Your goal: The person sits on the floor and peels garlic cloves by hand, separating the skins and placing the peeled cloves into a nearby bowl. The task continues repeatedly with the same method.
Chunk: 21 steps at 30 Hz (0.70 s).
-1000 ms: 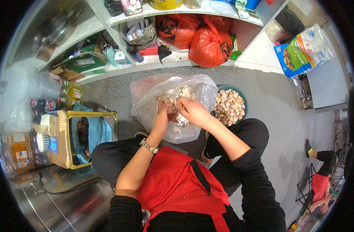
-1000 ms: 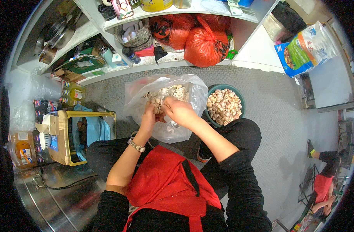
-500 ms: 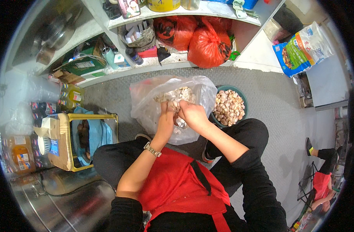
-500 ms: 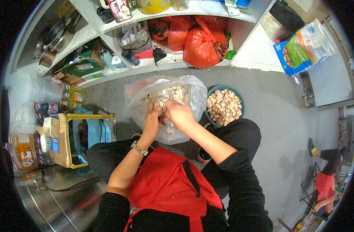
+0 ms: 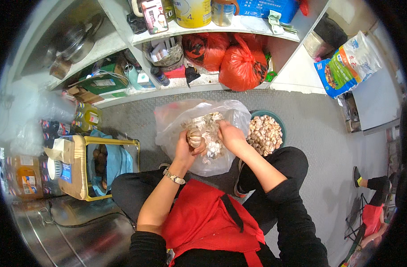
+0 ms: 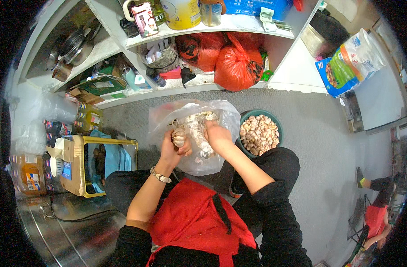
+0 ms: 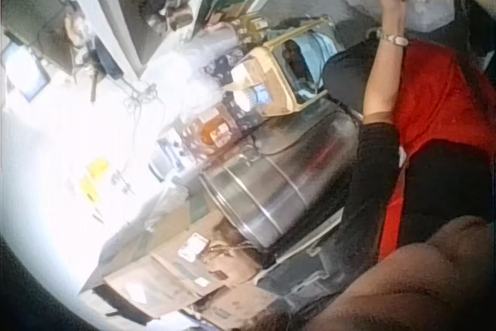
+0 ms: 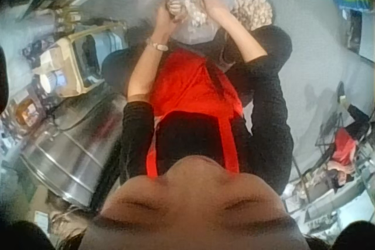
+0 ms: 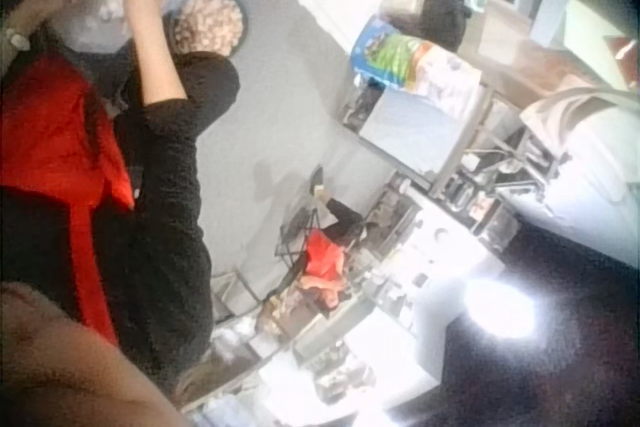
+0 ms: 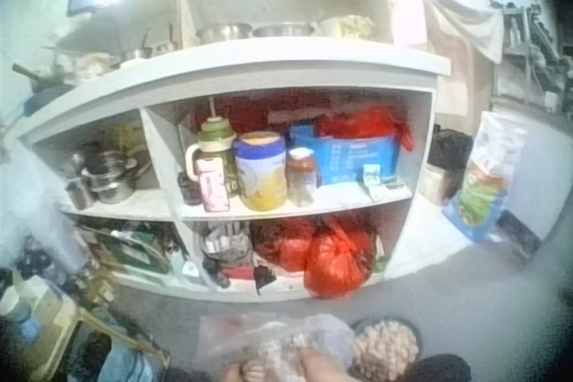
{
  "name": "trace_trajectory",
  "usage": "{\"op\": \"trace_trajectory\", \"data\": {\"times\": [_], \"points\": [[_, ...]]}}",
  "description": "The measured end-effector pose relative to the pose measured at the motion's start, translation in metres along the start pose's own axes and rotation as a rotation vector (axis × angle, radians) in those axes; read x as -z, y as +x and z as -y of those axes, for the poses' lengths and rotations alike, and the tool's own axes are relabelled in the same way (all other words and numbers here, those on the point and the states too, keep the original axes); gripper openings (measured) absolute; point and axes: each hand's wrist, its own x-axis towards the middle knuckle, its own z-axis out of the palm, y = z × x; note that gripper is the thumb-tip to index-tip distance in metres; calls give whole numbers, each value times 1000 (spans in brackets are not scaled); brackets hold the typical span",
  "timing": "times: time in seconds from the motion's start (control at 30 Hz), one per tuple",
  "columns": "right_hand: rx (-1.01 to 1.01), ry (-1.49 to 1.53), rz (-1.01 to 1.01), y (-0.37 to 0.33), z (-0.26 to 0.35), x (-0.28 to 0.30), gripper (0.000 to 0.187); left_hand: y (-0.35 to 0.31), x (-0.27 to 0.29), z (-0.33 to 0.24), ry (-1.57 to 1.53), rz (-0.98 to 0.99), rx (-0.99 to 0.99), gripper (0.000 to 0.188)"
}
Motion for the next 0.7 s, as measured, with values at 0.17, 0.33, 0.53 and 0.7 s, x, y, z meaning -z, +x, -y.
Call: {"op": "trace_trajectory", "data": {"times": [0.17, 0.33, 0.53, 0.7], "points": [[289, 310, -129, -9, 23, 11, 31, 2, 1, 7, 74, -255, 92, 51], [279, 347, -105, -18, 40, 5, 20, 0, -3, 9, 24, -60, 152, 52], [264, 140, -88, -17, 26, -6, 21, -1, 5, 2, -26, 42, 89, 55], [33, -116, -149, -3, 6, -17, 32, 0, 6, 7, 118, -244, 73, 43]]}}
